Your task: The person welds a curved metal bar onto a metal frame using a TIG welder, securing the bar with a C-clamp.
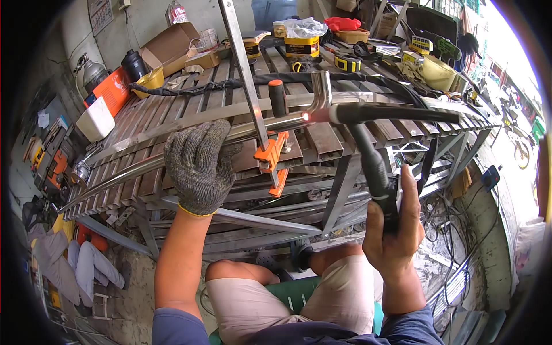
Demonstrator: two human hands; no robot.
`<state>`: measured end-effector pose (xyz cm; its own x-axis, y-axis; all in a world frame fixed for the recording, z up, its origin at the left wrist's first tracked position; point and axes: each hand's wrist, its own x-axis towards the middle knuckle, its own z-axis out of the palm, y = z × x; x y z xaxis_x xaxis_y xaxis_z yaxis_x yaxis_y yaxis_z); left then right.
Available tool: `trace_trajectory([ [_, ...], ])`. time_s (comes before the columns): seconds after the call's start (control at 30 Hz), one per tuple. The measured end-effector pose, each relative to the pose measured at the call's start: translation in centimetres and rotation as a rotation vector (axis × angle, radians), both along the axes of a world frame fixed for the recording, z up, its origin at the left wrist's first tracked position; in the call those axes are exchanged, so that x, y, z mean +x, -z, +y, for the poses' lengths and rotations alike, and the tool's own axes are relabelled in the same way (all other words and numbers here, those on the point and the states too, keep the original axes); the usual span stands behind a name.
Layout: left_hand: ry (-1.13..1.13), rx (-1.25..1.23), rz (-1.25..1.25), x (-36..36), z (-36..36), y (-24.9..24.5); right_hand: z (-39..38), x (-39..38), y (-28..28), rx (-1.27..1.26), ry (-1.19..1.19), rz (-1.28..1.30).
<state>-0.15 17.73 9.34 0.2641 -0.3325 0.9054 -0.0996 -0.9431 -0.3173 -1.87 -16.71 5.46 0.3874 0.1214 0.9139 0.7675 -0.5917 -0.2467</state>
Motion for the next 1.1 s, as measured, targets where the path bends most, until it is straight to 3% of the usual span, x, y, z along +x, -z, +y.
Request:
trace_trajectory([
  [0.1,0.0,0.005,-0.007,-0.1,0.1,0.0,-0.4,-0.5,0.4,0.08,-0.007,0.036],
  [1.1,0.054,-0.035,0.016,0.6,0.8,0.8,0.1,-0.1,-0.8,-0.104,-0.016,-0.018],
])
